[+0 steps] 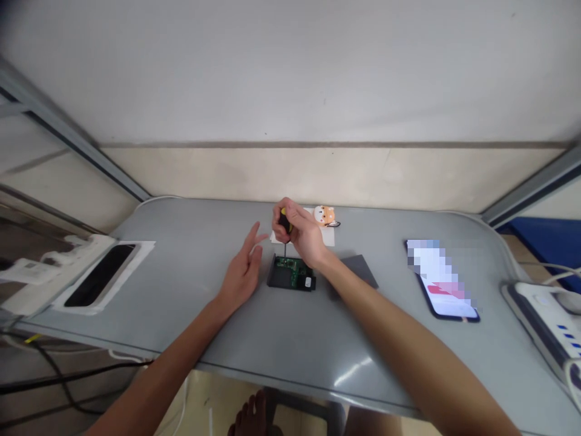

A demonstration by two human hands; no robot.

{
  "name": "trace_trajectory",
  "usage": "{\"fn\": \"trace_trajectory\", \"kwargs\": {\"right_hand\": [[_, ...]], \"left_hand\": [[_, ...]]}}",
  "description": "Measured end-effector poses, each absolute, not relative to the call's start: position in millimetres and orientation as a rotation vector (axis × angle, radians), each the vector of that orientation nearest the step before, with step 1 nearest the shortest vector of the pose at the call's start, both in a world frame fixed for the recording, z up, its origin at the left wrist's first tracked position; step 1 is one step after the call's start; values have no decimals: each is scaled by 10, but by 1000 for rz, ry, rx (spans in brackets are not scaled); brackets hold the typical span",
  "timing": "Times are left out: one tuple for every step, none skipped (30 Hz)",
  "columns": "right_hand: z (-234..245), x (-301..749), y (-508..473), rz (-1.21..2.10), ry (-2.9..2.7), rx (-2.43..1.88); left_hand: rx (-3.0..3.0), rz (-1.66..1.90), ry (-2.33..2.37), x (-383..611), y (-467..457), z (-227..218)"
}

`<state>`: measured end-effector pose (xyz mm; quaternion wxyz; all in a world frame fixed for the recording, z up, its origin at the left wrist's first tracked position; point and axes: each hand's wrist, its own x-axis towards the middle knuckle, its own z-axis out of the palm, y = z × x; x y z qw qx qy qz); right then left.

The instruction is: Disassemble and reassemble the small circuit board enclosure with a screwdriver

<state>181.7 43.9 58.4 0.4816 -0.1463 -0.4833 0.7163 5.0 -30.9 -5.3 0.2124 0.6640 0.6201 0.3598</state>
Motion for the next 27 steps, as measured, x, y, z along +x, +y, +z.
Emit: {"fn": "trace_trajectory", "kwargs": {"right_hand": [[590,1818,441,1744,-1179,-369],[594,1819,443,1743,-1180,-378],[596,1821,445,1743,-1180,-380],[597,1822,448,1743,-1181,-374],[595,1823,450,1744,-1179,-365],[592,1824,452,1746,-1175,-354],[588,1824,454,1749,-1170,-342],[583,1824,456,1751,-1165,-333],[579,1823,456,1755,-1161,-330],[577,1822,456,1757,-1159,-332],[576,1820,455,1758,-1159,-336],[578,1818,452,1758,-1159,-339],[582,1815,448,1756,-1157,-343],[587,1813,443,1756,-1155,-349],[593,1810,437,1754,-1152,-354],[598,1808,432,1752,-1148,-358],[601,1806,427,1752,-1145,-363],[600,1805,424,1752,-1143,-366],[596,1804,423,1753,-1142,-364],[589,1804,424,1754,-1144,-357],[579,1806,426,1756,-1148,-346],[569,1808,429,1756,-1153,-336],[559,1811,433,1754,-1161,-331],[551,1814,435,1750,-1171,-332],[546,1816,437,1743,-1180,-341],[543,1818,438,1735,-1188,-354],[543,1818,438,1727,-1194,-368]], "left_hand": [[1856,1025,1718,47,-308,-63],[1871,1050,1716,45,-305,-73],[1887,1070,1711,42,-301,-84],[1900,1088,1701,41,-296,-95],[1909,1109,1685,40,-291,-104],[1914,1126,1665,39,-286,-111],[1914,1136,1647,39,-281,-116],[1913,1137,1634,39,-278,-119],[1911,1131,1628,39,-275,-118],[1913,1121,1627,39,-274,-114],[1920,1106,1630,40,-274,-108],[1928,1090,1634,41,-274,-101],[1938,1072,1637,43,-275,-93],[1949,1049,1640,47,-276,-86],[1964,1019,1639,51,-276,-79],[1983,983,1634,57,-277,-73],[2008,946,1627,62,-278,-69],[2040,913,1616,67,-279,-67],[2076,887,1604,72,-281,-67],[2111,868,1592,75,-283,-69],[2140,860,1582,76,-284,-74],[2166,856,1574,75,-284,-81],[2186,855,1568,74,-283,-89],[2199,853,1565,72,-280,-97],[2209,853,1565,70,-277,-104],[2216,851,1566,69,-273,-109],[2223,844,1568,69,-268,-112]]}}
